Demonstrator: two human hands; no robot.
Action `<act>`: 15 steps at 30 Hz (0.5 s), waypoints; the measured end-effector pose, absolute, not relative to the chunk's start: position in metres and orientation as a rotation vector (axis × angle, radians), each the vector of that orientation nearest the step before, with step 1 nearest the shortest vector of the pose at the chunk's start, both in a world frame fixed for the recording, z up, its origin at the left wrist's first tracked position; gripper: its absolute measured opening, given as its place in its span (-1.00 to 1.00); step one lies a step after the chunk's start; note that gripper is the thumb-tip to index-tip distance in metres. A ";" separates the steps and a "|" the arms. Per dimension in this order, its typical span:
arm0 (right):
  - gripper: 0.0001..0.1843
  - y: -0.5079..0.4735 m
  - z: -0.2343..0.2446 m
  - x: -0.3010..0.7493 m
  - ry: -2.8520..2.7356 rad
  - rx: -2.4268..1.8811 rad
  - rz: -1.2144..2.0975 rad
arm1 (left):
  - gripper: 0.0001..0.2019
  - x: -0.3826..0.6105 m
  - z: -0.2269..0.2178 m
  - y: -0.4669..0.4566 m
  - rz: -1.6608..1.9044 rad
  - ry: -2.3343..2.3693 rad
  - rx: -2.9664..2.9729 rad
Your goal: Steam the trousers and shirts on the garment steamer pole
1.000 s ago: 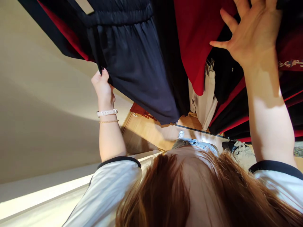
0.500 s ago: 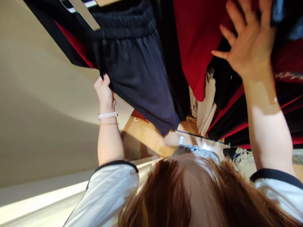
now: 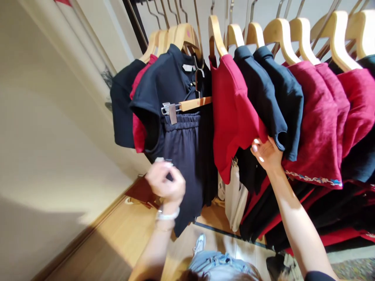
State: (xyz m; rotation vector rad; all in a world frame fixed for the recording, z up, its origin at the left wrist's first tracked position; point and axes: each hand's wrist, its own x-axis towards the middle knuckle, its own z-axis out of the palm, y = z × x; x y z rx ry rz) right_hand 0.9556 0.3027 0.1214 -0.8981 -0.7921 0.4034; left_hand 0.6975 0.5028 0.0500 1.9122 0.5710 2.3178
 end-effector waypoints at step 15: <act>-0.85 0.344 0.085 0.895 -1.523 -1.806 -0.073 | -0.64 0.769 0.147 0.519 1.744 0.296 1.641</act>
